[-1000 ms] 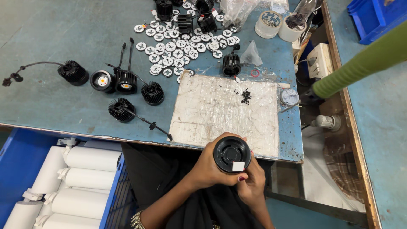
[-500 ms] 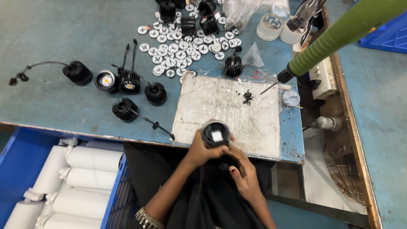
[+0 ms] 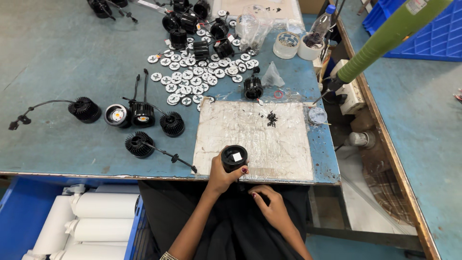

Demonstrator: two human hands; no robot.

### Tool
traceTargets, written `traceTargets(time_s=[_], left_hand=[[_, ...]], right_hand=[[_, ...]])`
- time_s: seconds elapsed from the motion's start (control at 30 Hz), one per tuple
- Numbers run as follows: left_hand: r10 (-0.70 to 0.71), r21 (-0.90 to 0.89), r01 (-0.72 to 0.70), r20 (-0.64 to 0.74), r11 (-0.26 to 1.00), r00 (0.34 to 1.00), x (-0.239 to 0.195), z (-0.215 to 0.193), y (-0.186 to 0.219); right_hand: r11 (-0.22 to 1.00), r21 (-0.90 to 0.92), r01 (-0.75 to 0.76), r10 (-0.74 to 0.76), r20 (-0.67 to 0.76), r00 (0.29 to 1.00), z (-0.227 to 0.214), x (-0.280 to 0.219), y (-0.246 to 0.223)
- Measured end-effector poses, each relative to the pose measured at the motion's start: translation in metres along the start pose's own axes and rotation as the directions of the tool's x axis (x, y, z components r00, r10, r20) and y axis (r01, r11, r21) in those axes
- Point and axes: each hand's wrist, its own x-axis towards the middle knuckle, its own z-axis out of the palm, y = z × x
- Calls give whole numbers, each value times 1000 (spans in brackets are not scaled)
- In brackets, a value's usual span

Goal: The person assembles LED light fixtures at a workbench. They place a small white component into a black housing, secure it with a circular cover, and fasten the assembly using a green electric screwdriver. The person repeats this process for multiple units, handling screws and components by hand.

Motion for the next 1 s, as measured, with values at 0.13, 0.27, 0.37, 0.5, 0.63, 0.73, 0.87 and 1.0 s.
traceTargets(time_s=[0.13, 0.27, 0.37, 0.5, 0.63, 0.73, 0.87, 1.0], left_hand=[[157, 245, -157, 20, 957, 987, 0, 0, 1], [162, 277, -166, 36, 946, 986, -1, 1, 2], [146, 286, -152, 42, 946, 988, 0, 3, 6], [78, 339, -96, 64, 936, 995, 0, 8, 16], [121, 444, -167, 131, 880, 984, 0, 14, 23], [133, 497, -200, 167, 844, 977, 2, 18, 24], [187, 547, -279, 219, 789, 958, 4, 19, 24], [188, 509, -299, 258, 807, 948, 3, 19, 27]], right_hand=[[1000, -15, -24, 25, 37, 999, 6, -4, 9], [997, -14, -75, 76, 90, 993, 12, -13, 14], [995, -13, -97, 98, 110, 989, 15, -18, 11], [999, -40, -5, 11, 155, 988, 7, -19, -6], [995, 101, -24, 9, 144, 990, -20, -11, -37], [987, 159, 35, -35, -1, 999, -43, -2, -64], [990, 58, 125, -117, -123, 985, -57, 22, -92], [975, -115, 190, -201, -98, 975, -58, 36, -105]])
